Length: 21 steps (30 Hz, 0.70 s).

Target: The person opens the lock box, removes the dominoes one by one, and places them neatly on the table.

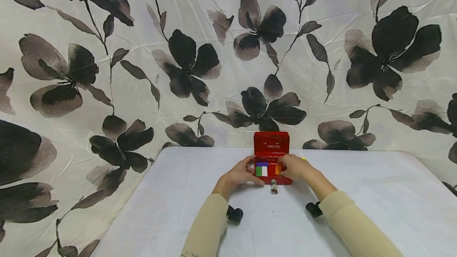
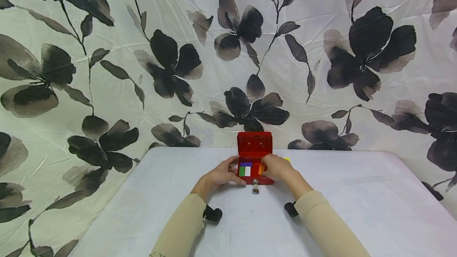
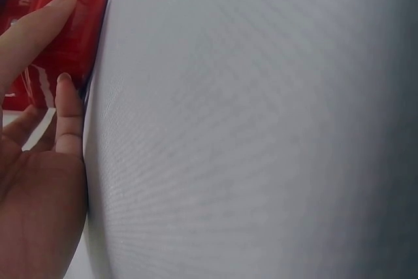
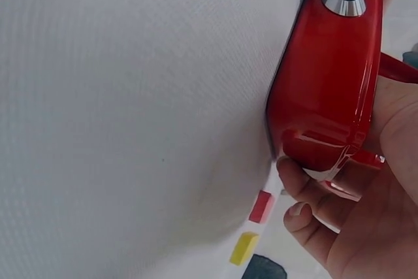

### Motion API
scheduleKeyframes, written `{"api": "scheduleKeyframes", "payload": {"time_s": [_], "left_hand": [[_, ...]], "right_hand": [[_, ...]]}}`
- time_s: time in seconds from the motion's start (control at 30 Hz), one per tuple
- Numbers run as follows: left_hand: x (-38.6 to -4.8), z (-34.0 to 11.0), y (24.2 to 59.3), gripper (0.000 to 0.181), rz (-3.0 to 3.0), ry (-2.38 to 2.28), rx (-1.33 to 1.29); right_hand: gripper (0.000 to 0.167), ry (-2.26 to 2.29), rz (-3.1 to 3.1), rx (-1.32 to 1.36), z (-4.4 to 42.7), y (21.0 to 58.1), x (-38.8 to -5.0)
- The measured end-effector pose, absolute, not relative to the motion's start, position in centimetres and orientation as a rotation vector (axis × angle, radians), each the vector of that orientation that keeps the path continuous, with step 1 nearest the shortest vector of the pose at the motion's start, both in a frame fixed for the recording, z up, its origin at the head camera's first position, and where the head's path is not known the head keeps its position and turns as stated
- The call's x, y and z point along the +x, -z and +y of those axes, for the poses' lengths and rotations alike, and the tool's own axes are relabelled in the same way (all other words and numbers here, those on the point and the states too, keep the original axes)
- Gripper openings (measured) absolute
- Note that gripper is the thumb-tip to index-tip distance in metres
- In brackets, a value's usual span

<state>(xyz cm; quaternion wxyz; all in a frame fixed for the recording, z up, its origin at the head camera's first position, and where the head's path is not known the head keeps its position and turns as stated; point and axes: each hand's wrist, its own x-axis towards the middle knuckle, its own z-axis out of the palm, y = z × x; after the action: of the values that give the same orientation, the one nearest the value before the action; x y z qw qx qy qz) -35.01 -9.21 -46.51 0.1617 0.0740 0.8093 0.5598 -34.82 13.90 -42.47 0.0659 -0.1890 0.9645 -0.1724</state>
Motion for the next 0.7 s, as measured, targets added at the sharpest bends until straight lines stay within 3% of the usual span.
{"api": "scheduleKeyframes", "payload": {"time_s": [0.7], "left_hand": [[-34.97,-9.25,46.43,0.097,2.315,-1.586,0.208]], "right_hand": [[0.038,0.494,2.930,-0.519,13.58,42.90,-35.11]]}}
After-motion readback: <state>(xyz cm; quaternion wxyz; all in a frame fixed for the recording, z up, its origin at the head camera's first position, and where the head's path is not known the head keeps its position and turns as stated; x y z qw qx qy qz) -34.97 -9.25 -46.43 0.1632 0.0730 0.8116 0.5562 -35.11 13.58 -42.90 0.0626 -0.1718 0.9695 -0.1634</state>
